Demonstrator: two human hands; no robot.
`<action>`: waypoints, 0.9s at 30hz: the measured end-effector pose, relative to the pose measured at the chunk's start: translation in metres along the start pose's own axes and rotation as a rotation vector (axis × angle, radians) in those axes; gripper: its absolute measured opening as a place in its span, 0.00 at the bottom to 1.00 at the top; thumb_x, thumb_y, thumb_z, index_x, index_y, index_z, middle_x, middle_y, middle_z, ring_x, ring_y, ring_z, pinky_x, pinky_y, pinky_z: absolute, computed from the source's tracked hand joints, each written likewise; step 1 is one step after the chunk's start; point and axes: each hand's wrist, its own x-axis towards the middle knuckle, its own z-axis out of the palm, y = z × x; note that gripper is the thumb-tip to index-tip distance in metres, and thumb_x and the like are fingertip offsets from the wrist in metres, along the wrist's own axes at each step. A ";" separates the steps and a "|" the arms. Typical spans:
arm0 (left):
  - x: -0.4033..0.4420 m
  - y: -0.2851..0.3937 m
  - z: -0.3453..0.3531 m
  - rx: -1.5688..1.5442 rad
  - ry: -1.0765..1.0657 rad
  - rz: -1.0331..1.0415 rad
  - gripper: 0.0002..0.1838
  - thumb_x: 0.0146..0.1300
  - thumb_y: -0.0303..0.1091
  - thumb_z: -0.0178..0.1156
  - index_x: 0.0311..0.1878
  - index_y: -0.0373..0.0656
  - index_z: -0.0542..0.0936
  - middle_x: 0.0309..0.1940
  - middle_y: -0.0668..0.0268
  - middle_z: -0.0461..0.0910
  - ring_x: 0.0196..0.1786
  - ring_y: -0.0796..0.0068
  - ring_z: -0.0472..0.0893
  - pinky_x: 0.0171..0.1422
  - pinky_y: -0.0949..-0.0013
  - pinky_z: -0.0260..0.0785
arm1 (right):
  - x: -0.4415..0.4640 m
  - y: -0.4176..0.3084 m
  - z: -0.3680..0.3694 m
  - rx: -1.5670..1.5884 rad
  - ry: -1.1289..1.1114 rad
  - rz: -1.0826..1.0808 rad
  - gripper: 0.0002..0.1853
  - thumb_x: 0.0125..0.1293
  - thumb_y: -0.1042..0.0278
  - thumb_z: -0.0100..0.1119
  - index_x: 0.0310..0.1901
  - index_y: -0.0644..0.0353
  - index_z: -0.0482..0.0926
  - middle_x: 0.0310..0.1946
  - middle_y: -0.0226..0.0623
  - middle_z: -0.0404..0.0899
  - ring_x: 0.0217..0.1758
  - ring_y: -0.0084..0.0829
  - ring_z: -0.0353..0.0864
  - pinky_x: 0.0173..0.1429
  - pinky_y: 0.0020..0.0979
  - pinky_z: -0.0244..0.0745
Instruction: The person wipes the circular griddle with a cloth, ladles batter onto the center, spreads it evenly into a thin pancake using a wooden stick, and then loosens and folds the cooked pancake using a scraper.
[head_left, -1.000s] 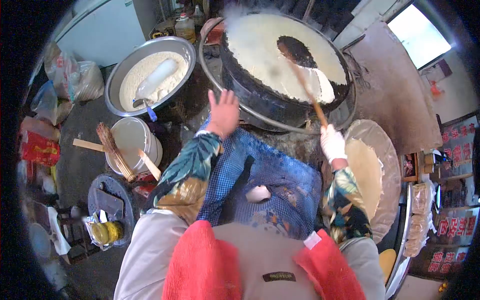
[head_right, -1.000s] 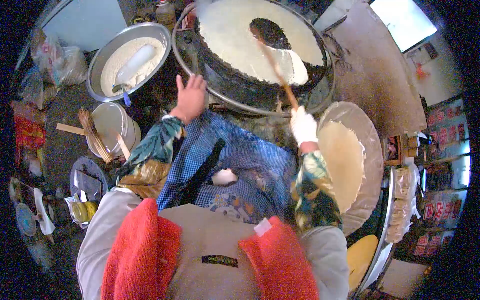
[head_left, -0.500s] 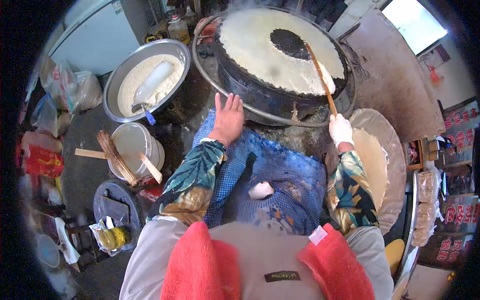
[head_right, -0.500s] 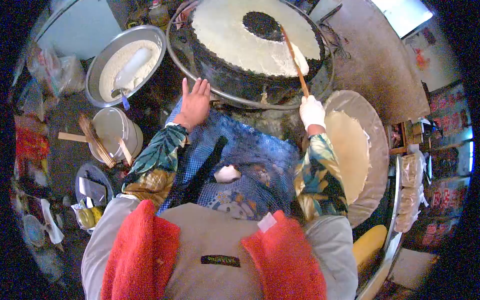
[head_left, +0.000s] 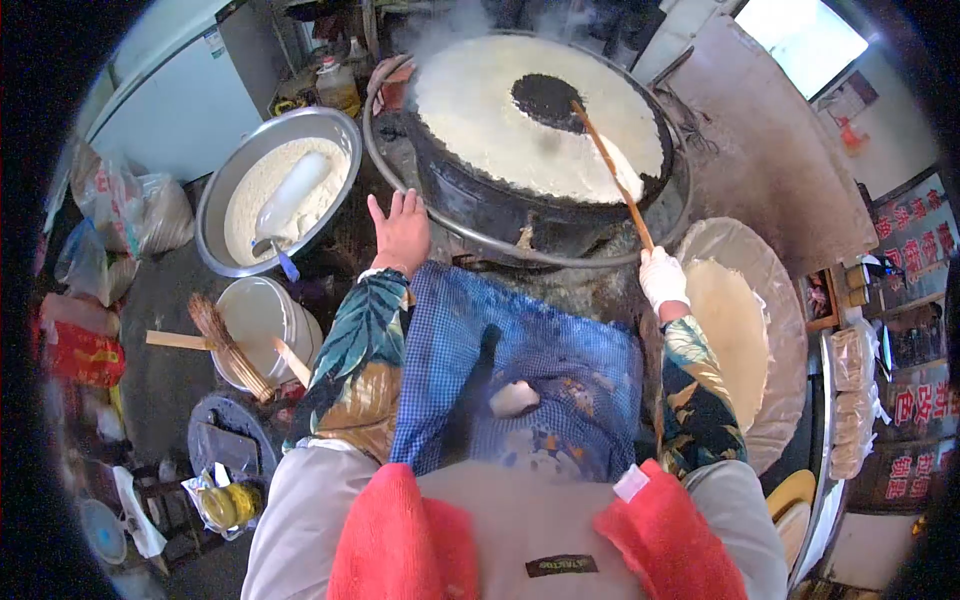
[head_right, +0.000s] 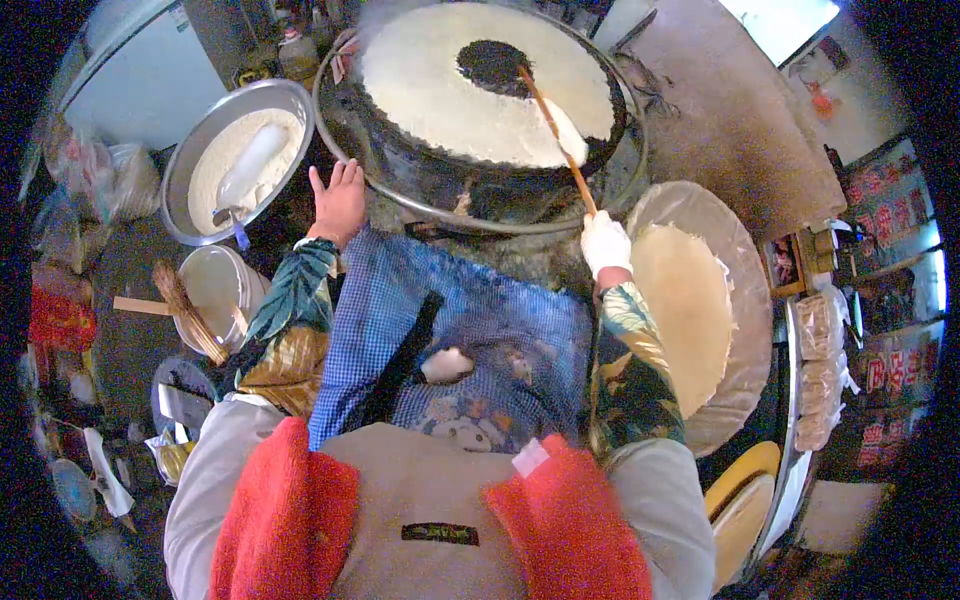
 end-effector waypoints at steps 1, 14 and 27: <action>0.002 -0.002 0.001 0.039 0.011 -0.010 0.28 0.57 0.32 0.56 0.63 0.36 0.70 0.67 0.59 0.65 0.72 0.58 0.60 0.72 0.30 0.36 | 0.006 0.001 0.002 -0.003 0.037 -0.020 0.18 0.70 0.51 0.44 0.36 0.59 0.72 0.27 0.54 0.80 0.32 0.57 0.79 0.40 0.55 0.72; -0.045 0.119 0.000 0.019 0.135 0.347 0.23 0.63 0.32 0.45 0.59 0.33 0.73 0.59 0.53 0.74 0.69 0.58 0.66 0.77 0.41 0.37 | -0.004 -0.036 -0.037 0.117 -0.085 -0.157 0.18 0.70 0.53 0.46 0.36 0.62 0.75 0.27 0.54 0.80 0.33 0.56 0.80 0.42 0.53 0.74; -0.050 0.103 -0.009 -0.235 0.120 0.341 0.24 0.58 0.31 0.50 0.58 0.32 0.74 0.61 0.54 0.72 0.70 0.56 0.65 0.76 0.38 0.35 | -0.047 0.027 -0.020 -0.053 -0.181 -0.144 0.14 0.69 0.54 0.49 0.43 0.57 0.71 0.24 0.49 0.80 0.29 0.53 0.80 0.35 0.53 0.73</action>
